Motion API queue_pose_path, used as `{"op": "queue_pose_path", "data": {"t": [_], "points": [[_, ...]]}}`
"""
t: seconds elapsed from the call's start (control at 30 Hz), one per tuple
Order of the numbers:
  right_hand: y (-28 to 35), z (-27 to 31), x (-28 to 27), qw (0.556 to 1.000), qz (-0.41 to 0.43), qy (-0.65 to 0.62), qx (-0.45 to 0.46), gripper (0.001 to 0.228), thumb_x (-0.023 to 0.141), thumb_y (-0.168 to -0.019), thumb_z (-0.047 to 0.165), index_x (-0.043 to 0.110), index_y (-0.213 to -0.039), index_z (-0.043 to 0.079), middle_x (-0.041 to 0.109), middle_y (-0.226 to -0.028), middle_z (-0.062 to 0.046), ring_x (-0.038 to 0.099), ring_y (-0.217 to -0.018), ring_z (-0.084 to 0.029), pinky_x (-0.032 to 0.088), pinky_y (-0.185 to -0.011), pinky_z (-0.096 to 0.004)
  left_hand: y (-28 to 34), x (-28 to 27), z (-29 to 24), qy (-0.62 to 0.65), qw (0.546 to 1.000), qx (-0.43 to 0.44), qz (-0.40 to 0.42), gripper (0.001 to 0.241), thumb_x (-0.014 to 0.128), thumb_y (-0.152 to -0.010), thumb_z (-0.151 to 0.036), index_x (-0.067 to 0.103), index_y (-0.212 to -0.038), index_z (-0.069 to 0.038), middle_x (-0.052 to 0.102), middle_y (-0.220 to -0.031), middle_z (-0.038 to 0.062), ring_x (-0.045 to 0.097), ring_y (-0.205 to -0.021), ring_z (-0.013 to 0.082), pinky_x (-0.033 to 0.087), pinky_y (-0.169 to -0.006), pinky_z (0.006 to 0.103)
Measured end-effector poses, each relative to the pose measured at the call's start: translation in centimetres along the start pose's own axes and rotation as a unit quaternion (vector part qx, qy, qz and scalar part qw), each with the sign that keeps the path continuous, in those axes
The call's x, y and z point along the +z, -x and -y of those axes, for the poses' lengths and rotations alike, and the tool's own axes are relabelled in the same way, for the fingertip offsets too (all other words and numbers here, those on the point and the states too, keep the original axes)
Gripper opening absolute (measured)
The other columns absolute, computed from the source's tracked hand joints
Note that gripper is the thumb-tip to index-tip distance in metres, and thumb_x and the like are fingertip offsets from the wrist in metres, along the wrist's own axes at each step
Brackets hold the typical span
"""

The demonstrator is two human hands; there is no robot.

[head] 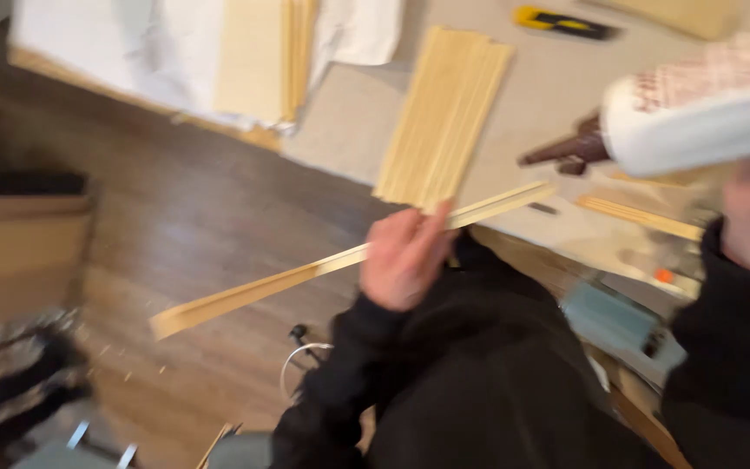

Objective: Assembling wooden frame components using glue, clamps, and a hammer.

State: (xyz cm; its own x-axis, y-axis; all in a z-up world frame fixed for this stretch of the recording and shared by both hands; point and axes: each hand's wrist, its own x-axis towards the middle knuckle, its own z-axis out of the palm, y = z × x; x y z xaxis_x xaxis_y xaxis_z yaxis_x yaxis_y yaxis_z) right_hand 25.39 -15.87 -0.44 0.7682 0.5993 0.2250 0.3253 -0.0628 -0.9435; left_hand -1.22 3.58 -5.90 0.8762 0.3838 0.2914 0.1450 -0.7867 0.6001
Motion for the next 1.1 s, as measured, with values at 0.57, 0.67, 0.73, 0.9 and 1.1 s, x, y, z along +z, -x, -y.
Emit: {"op": "queue_pose_path", "data": {"t": [0.57, 0.67, 0.73, 0.9, 1.1], "points": [[1.9, 2.2, 9.9, 0.965, 0.107, -0.204, 0.128, 0.070, 0.054, -0.110, 0.060, 0.041, -0.150, 0.005, 0.058, -0.142, -0.009, 0.059, -0.138, -0.022, 0.047, -0.122, -0.044, 1.8, 17.0, -3.0, -0.011, 1.000, 0.020, -0.009, 0.044, 0.061, -0.110, -0.024, 0.048, -0.153, -0.024, 0.062, -0.119, 0.003, 0.066, -0.101, 0.0184, 0.055, -0.079, 0.0327], [2.1, 1.9, 9.8, 0.950, 0.100, -0.256, 0.151, 0.067, 0.063, -0.109, 0.053, 0.042, -0.150, 0.004, 0.054, -0.143, -0.008, 0.054, -0.139, -0.021, 0.044, -0.124, -0.043, 2.2, 18.0, -2.8, -0.030, 0.999, 0.019, 0.000, 0.045, 0.063, -0.110, -0.027, 0.050, -0.153, -0.024, 0.062, -0.112, 0.001, 0.066, -0.097, 0.0160, 0.055, -0.077, 0.0319], [2.3, 1.7, 9.5, 0.949, 0.103, -0.255, 0.154, 0.067, 0.064, -0.108, 0.051, 0.042, -0.151, 0.005, 0.055, -0.144, -0.007, 0.054, -0.138, -0.020, 0.045, -0.122, -0.042, 2.3, 18.2, -2.9, -0.031, 0.999, 0.027, -0.012, 0.044, 0.063, -0.110, -0.029, 0.050, -0.151, -0.024, 0.061, -0.112, 0.001, 0.066, -0.097, 0.0159, 0.054, -0.078, 0.0317], [2.9, 0.5, 8.9, 0.949, 0.106, -0.270, 0.119, 0.060, 0.070, -0.113, 0.049, 0.047, -0.146, 0.005, 0.055, -0.136, -0.007, 0.054, -0.131, -0.021, 0.044, -0.119, -0.041, 1.5, 16.7, -3.5, -0.039, 0.999, 0.029, -0.010, 0.042, 0.066, -0.109, -0.030, 0.055, -0.149, -0.023, 0.060, -0.106, -0.001, 0.066, -0.088, 0.0139, 0.053, -0.068, 0.0298], [2.5, 1.2, 9.0, 0.945, 0.089, -0.272, 0.159, 0.062, 0.068, -0.111, 0.053, 0.050, -0.147, 0.006, 0.059, -0.142, -0.010, 0.058, -0.134, -0.022, 0.046, -0.122, -0.043, 1.9, 17.5, -3.0, -0.026, 0.999, 0.037, -0.004, 0.042, 0.066, -0.109, -0.029, 0.056, -0.149, -0.023, 0.060, -0.104, -0.001, 0.066, -0.089, 0.0136, 0.054, -0.071, 0.0289]]}}
